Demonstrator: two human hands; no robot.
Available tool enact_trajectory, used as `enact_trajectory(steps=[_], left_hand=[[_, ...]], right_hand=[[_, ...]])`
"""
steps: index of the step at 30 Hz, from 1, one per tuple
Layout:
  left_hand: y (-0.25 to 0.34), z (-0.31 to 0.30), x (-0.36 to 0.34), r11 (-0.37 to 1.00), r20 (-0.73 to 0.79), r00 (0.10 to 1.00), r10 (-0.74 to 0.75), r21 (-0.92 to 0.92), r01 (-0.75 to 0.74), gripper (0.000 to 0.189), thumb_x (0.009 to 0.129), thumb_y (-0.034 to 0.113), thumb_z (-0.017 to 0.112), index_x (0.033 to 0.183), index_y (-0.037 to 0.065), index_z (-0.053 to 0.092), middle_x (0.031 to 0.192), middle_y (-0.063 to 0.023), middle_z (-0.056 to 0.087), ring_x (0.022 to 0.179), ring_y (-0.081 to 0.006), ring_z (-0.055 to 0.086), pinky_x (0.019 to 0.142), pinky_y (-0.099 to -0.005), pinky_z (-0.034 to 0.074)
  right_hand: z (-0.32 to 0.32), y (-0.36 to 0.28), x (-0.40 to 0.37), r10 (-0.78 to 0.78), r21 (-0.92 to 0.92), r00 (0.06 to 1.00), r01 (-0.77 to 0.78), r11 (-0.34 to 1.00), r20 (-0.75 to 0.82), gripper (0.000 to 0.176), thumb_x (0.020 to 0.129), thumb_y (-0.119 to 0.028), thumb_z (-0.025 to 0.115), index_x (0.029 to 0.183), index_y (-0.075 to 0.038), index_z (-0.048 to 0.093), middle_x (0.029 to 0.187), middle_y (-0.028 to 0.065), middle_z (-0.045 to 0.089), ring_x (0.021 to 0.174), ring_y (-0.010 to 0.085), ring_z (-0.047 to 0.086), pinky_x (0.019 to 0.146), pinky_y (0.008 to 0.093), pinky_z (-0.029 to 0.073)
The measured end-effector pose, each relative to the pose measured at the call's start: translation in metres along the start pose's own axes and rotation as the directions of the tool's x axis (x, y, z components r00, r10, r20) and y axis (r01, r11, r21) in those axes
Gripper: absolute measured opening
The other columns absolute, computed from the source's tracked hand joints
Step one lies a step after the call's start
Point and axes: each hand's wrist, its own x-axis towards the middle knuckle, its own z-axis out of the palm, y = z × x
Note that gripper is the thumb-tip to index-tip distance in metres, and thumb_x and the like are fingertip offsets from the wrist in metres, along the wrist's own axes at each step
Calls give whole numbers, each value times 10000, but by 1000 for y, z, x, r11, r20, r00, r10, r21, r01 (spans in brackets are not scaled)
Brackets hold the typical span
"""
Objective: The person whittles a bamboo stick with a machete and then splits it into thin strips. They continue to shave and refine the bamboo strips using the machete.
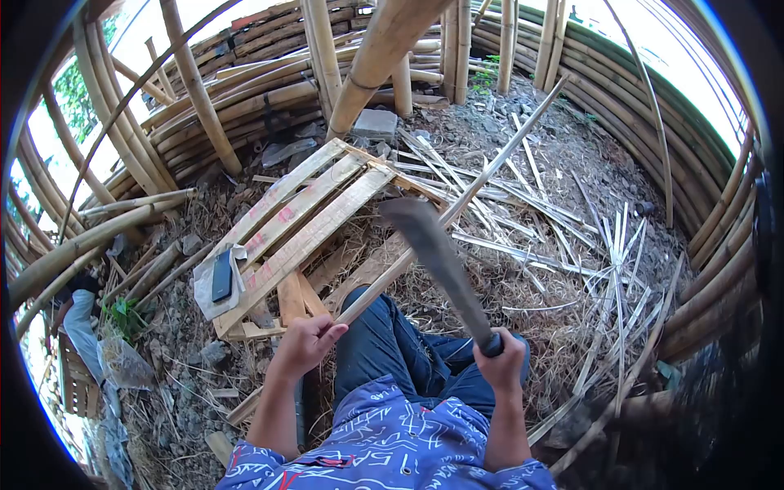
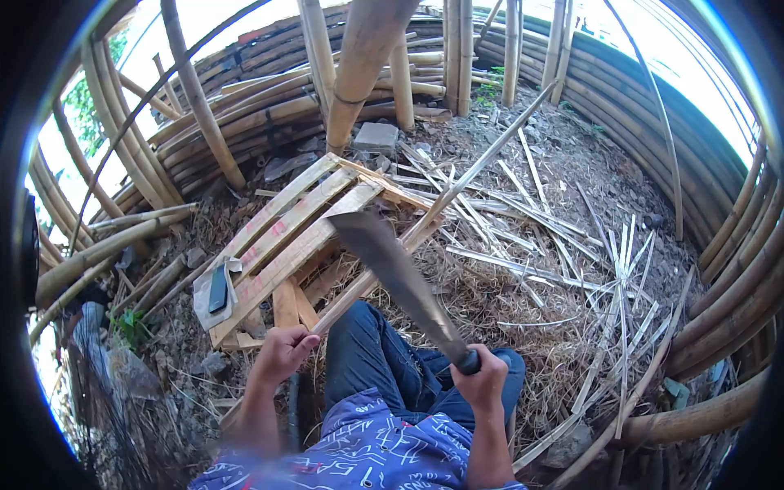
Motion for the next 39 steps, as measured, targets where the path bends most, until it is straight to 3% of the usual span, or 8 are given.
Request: enact_trajectory(steps=[1, 2, 4, 9, 11, 23, 25, 39], left_hand=[[4, 3, 1, 998, 7, 1000, -8, -60, 9, 459, 923, 401, 644, 752, -22, 593, 548, -108, 469, 520, -136, 443, 503, -320, 385], [7, 3, 2, 994, 25, 1000, -16, -108, 18, 459, 924, 400, 644, 755, -24, 595, 550, -110, 469, 524, -138, 447, 506, -322, 387], [8, 6, 2, 998, 57, 998, 30, -53, -27, 455, 925, 399, 642, 764, -25, 603, 553, -106, 475, 526, -138, 458, 507, -322, 389], [13, 9, -3, 994, 63, 996, 70, -84, -65, 430, 922, 387, 649, 790, -22, 628, 551, -84, 474, 515, -136, 457, 502, -318, 389], [20, 4, -4, 996, 58, 995, 84, -45, -81, 425, 919, 382, 654, 783, -20, 627, 544, -81, 474, 504, -138, 454, 494, -317, 384], [8, 7, -5, 995, 118, 990, 76, -78, -67, 429, 928, 384, 644, 765, -13, 612, 542, -56, 466, 507, -117, 435, 485, -305, 374], [8, 6, -4, 992, 140, 988, 63, -113, -48, 438, 932, 389, 638, 761, -13, 607, 549, -47, 461, 520, -106, 434, 489, -300, 375], [15, 6, -7, 975, 270, 963, 25, -218, 36, 439, 950, 396, 615, 763, -2, 615, 577, 6, 517, 538, -63, 455, 481, -267, 378]], right_hand=[[0, -1, 4, 15, 7, 1000, -15, 1000, -14, 265, 624, -114, 786, 847, -42, 663, 703, 160, 652, 676, 331, 674, 609, 367, 513], [1, -2, 5, 4, 7, 995, -5, 1000, 97, 282, 613, -124, 792, 856, -51, 669, 714, 160, 655, 687, 342, 670, 614, 377, 516], [4, -14, 12, -5, 27, 980, 0, 1000, 200, 299, 602, -170, 799, 860, -78, 679, 732, 153, 662, 716, 365, 656, 622, 402, 518], [1, -24, 34, -5, -9, 994, 6, 1000, 107, 271, 633, -214, 789, 842, -85, 674, 709, 154, 656, 707, 362, 657, 630, 412, 515], [-6, -20, 41, 88, -59, 992, -83, 995, 87, 263, 641, -208, 787, 844, -82, 678, 708, 151, 660, 709, 357, 659, 636, 415, 515], [-14, -10, 40, -78, -198, 988, 51, 979, -133, 238, 624, -140, 772, 831, -73, 674, 743, 132, 673, 704, 335, 664, 630, 401, 514], [-13, -7, 41, -202, -262, 959, 147, 954, -198, 247, 611, -119, 758, 836, -71, 670, 753, 120, 678, 699, 318, 667, 642, 398, 519], [-9, 16, 41, -339, -357, 910, 243, 902, -237, 344, 566, -75, 717, 903, -72, 647, 766, 118, 660, 703, 324, 647, 660, 404, 507]])
